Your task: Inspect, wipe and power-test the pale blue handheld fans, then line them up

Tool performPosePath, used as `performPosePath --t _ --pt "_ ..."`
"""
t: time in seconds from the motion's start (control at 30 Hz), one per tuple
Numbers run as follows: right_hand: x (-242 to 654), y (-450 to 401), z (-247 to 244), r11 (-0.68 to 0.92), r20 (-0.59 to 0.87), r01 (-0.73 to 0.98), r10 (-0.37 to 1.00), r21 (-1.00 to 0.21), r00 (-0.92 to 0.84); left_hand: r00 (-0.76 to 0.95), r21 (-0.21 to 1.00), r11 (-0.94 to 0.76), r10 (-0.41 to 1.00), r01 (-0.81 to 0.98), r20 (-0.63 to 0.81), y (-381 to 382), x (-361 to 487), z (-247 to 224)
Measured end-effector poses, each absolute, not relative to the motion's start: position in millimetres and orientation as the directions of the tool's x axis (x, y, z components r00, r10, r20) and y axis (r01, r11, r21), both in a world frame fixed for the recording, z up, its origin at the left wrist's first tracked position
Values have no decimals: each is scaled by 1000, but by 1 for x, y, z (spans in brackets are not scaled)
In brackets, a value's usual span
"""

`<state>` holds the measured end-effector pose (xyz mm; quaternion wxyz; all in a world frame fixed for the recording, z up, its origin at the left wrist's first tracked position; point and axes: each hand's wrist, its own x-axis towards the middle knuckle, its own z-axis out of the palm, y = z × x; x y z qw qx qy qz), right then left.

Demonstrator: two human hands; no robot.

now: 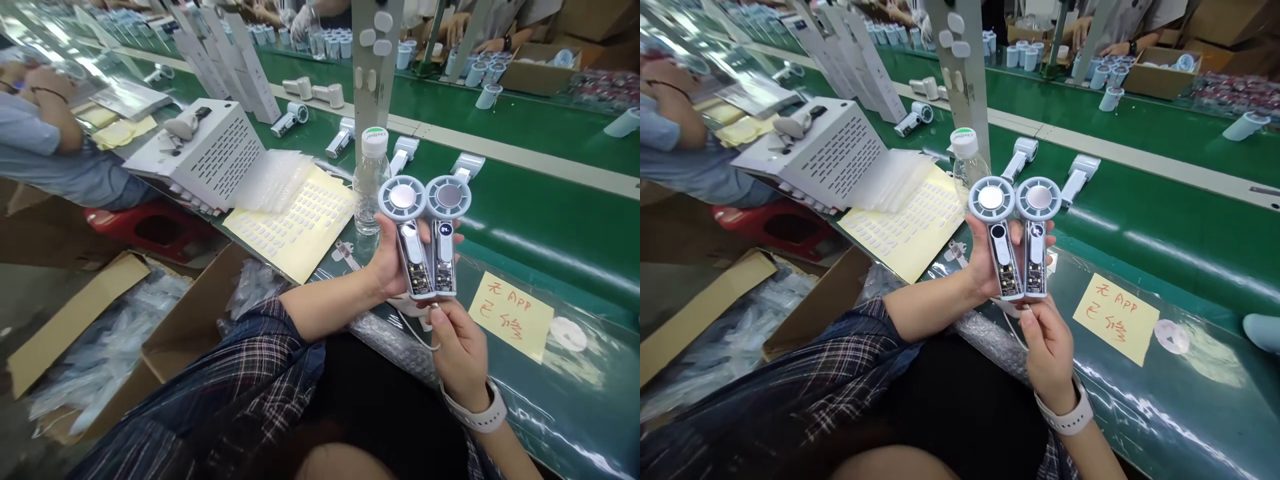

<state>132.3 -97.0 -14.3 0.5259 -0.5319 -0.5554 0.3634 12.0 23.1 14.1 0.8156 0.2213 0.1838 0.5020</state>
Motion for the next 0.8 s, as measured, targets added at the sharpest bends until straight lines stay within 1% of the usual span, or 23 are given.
performPosePath --t 0.07,0.17,0.23,0.3,0.37,0.4,0.47,0.53,0.6,0.63,0.7,0.73,0.77,0.8 --pt "132 -97 -16 127 155 180 976 -975 151 446 547 406 893 -732 -67 24 10 17" --pt "130 -96 -16 77 79 19 983 -997 163 460 596 396 886 -698 -49 22 10 16" --pt "126 -95 -15 71 51 -131 987 -989 153 446 656 344 895 -672 -13 20 13 12" --pt "120 -95 -15 69 29 -244 986 -967 163 433 695 281 900 -662 48 17 17 7" --pt "116 -94 -17 70 16 -305 984 -950 177 426 698 243 899 -674 98 15 19 3" --pt "115 -94 -18 66 11 -307 984 -949 180 425 694 232 897 -682 118 15 20 2" --pt "118 -92 -21 54 12 -247 985 -967 171 429 694 216 891 -687 147 16 20 1" --pt "126 -91 -23 71 52 -120 987 -990 152 431 695 206 887 -689 165 19 18 2" --pt "136 -90 -23 162 169 54 972 -985 162 406 682 192 899 -705 166 23 16 5" --pt "141 -90 -22 213 242 161 951 -964 193 386 675 182 908 -715 164 25 14 6" --pt "151 -89 -19 235 342 367 903 -900 261 389 679 174 904 -713 177 26 11 8" --pt "155 -88 -16 213 345 417 898 -884 272 426 696 184 884 -694 191 26 9 8" --pt "159 -88 -13 188 311 413 915 -891 255 494 728 206 846 -654 204 25 6 7" --pt "163 -87 -9 168 254 359 945 -918 207 576 772 229 790 -594 209 24 4 5"
